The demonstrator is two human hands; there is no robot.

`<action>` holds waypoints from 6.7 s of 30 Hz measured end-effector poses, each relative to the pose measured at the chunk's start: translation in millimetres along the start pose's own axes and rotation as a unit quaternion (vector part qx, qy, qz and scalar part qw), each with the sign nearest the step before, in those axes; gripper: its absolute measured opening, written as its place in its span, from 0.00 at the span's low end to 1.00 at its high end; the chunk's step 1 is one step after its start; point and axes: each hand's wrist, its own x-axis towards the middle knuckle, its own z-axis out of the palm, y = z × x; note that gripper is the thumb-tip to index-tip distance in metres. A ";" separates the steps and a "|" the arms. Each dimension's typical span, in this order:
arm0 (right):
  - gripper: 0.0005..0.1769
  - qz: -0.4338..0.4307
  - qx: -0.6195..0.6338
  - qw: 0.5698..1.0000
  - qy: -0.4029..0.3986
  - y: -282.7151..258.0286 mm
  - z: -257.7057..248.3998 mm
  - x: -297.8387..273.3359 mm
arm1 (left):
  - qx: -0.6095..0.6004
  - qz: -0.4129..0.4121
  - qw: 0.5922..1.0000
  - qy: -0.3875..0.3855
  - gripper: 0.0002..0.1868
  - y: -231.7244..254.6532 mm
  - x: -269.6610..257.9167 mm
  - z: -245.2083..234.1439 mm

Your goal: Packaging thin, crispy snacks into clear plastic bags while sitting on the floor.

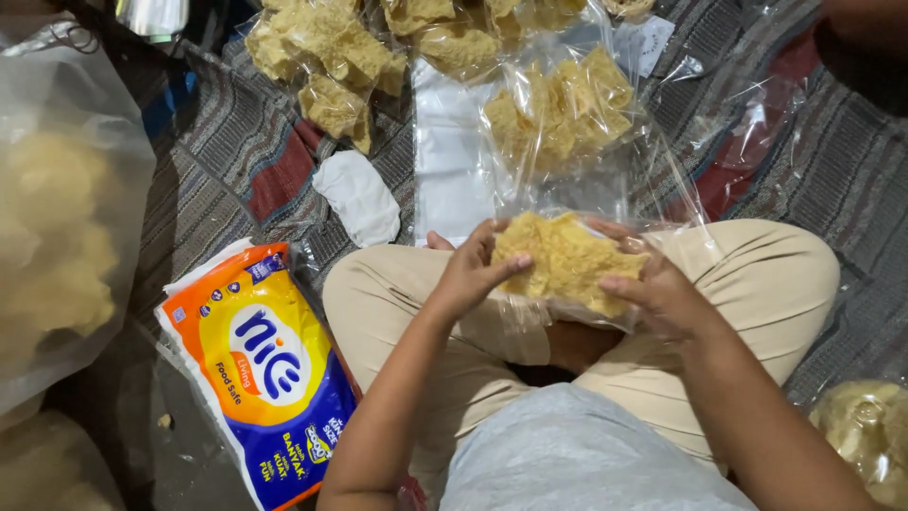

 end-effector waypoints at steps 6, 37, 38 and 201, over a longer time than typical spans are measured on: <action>0.41 -0.030 -0.194 0.977 0.088 -40.8 -96.8 -10.1 | 0.217 0.121 0.969 0.001 0.35 5.7 -27.8 28.6; 0.30 -0.211 0.039 0.921 0.326 -30.6 -157.4 15.5 | 0.574 0.390 0.719 0.005 0.10 -29.4 -16.3 61.0; 0.32 -0.225 0.041 0.928 0.295 -27.7 -165.8 16.9 | 0.562 0.394 0.728 0.003 0.10 -26.5 -14.8 61.9; 0.30 -0.172 0.169 0.952 0.189 -34.8 -152.9 35.9 | -0.046 -0.192 0.967 0.162 0.40 -108.2 249.9 -52.7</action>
